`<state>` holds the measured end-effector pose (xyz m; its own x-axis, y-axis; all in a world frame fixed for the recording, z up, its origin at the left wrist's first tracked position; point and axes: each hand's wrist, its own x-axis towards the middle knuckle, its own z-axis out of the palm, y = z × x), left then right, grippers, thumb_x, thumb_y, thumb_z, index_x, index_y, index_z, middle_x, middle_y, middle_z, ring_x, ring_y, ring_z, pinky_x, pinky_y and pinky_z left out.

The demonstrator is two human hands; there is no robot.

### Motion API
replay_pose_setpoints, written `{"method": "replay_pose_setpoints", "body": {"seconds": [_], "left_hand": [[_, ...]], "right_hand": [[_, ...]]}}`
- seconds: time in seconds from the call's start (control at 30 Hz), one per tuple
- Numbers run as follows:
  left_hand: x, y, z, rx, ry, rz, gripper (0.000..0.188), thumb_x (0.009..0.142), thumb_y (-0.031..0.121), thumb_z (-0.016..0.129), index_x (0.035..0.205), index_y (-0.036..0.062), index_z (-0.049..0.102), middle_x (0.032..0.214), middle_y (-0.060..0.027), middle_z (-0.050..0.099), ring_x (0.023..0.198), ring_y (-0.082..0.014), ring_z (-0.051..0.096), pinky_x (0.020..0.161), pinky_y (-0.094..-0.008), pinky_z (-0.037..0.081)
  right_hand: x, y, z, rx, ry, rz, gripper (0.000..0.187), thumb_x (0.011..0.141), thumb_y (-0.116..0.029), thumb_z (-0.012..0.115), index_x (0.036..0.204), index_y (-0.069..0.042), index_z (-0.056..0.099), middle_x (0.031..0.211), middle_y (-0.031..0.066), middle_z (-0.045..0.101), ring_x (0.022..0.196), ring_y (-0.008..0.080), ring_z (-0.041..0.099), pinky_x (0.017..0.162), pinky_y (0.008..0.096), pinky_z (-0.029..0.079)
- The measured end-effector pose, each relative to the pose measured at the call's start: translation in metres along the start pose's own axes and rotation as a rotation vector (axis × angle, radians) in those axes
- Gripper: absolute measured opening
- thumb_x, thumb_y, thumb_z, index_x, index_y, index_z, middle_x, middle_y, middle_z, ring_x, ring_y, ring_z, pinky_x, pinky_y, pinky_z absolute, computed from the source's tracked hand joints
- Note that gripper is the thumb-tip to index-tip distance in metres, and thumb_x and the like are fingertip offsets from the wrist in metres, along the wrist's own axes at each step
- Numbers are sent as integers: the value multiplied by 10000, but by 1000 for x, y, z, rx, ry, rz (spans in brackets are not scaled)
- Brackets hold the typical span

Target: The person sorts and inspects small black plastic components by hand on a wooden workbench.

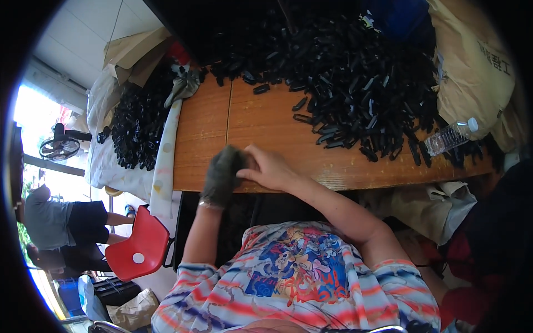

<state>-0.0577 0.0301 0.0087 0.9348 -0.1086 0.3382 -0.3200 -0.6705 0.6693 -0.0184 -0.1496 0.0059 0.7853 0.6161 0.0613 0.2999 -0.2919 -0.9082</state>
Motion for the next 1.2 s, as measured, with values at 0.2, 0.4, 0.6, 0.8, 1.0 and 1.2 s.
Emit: {"method": "replay_pose_setpoints", "body": {"seconds": [0.2, 0.4, 0.6, 0.8, 1.0, 1.2], "left_hand": [[-57, 5, -108, 263, -281, -361, 203, 878, 256, 652, 890, 67, 724, 802, -114, 691, 754, -251, 670, 688, -353, 503], [11, 20, -76, 118, -9, -264, 185, 876, 177, 653, 993, 56, 730, 967, -148, 702, 919, -301, 673, 813, -385, 529], [137, -15, 21, 406, 99, -55, 283, 903, 180, 606, 1152, 64, 674, 1062, -161, 684, 977, -344, 660, 850, -411, 531], [195, -32, 63, 727, -138, -122, 226, 892, 162, 579, 1069, 95, 703, 1122, -168, 669, 1021, -342, 652, 861, -448, 522], [186, -24, 60, 513, -100, -226, 202, 846, 218, 654, 999, 95, 703, 1086, -174, 670, 1000, -360, 645, 844, -475, 507], [158, -21, 49, 559, -113, -127, 296, 831, 222, 680, 1068, 45, 676, 1050, -187, 693, 1000, -374, 661, 860, -469, 521]], "right_hand": [[20, 34, -54, -456, 213, -166, 207, 865, -152, 701, 1040, -50, 660, 890, 86, 620, 771, 234, 640, 672, 348, 510], [50, 49, -112, -824, 208, -24, 183, 824, -8, 589, 989, -31, 664, 1057, 156, 583, 892, 322, 645, 743, 418, 544], [73, 57, -112, -1177, 39, -101, 133, 790, -17, 612, 892, 5, 695, 1101, 192, 615, 926, 330, 654, 784, 387, 567], [71, 46, -117, -1093, 79, -93, 195, 799, -42, 634, 986, -2, 670, 999, 185, 645, 930, 321, 655, 763, 392, 557], [40, 34, -74, 146, 244, 42, 160, 853, -21, 714, 959, 9, 597, 758, 52, 657, 601, 109, 647, 565, 252, 506], [7, 38, -54, -450, 294, -47, 202, 811, -114, 760, 916, 0, 631, 881, 141, 640, 787, 284, 667, 690, 371, 538]]}}
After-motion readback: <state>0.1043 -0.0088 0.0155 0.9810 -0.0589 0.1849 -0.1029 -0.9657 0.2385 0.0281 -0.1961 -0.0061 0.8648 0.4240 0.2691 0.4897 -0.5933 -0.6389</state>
